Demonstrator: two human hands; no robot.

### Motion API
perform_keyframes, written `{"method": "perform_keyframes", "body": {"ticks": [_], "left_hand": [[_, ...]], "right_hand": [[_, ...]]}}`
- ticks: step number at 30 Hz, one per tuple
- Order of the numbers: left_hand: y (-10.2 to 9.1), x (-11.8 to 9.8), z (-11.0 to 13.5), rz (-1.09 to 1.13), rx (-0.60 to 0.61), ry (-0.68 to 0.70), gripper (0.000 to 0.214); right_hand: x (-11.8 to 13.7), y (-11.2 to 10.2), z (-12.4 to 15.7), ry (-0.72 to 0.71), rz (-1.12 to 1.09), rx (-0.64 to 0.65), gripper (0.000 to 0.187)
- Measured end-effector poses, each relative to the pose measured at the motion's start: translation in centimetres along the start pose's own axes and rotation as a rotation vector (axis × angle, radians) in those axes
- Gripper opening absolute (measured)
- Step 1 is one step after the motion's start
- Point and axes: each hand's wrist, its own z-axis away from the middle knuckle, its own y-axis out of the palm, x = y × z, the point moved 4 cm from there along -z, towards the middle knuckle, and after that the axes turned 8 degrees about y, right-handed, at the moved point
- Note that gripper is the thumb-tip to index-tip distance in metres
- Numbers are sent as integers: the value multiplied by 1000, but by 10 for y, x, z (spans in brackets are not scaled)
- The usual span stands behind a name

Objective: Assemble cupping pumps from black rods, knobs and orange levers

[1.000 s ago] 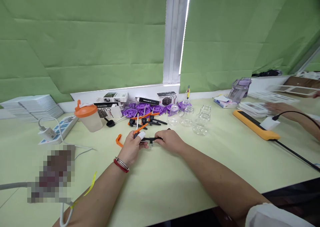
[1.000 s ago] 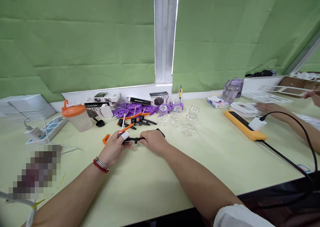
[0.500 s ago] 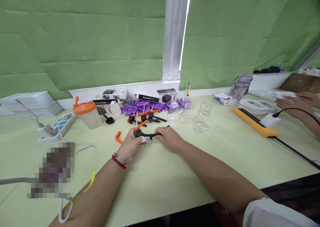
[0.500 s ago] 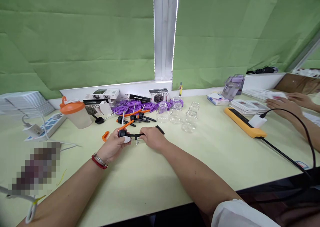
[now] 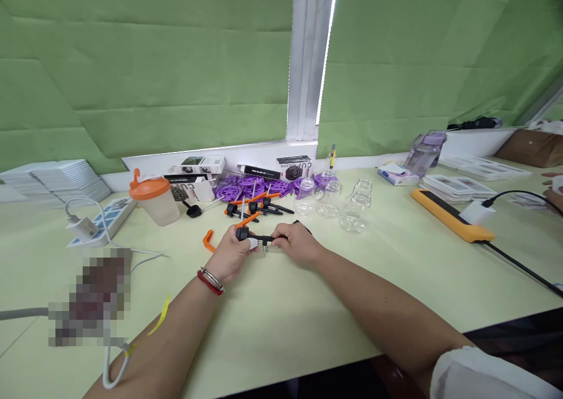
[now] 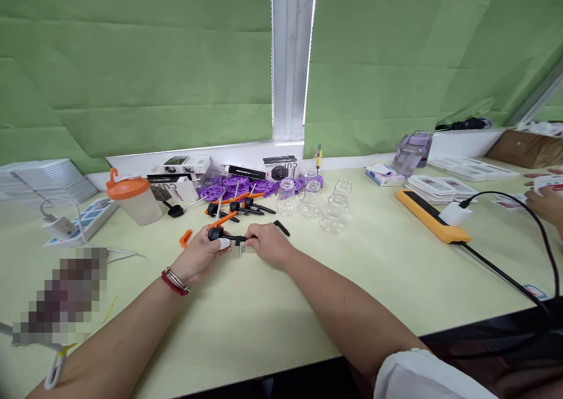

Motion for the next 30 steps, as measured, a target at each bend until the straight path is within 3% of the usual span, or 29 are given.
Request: {"method": "perform_keyframes", "body": {"ticks": [15, 19, 22, 26, 30], "left_hand": [[3, 3, 0, 2, 43, -12, 42], [-2, -2, 1, 118, -103, 202, 35], [-4, -13, 7, -5, -161, 391, 22], [-1, -23, 13, -182, -98, 631, 20], [5, -28, 18, -296, 62, 834, 61]], "right_hand": [[0, 3, 2, -62, -48, -68, 8], [-5, 14, 2, 12, -266, -25, 6], [-6, 26, 2, 84, -517, 58, 7], [2, 35, 4, 95, -811, 130, 19], [15, 33, 10, 63, -1008, 212, 30]]}}
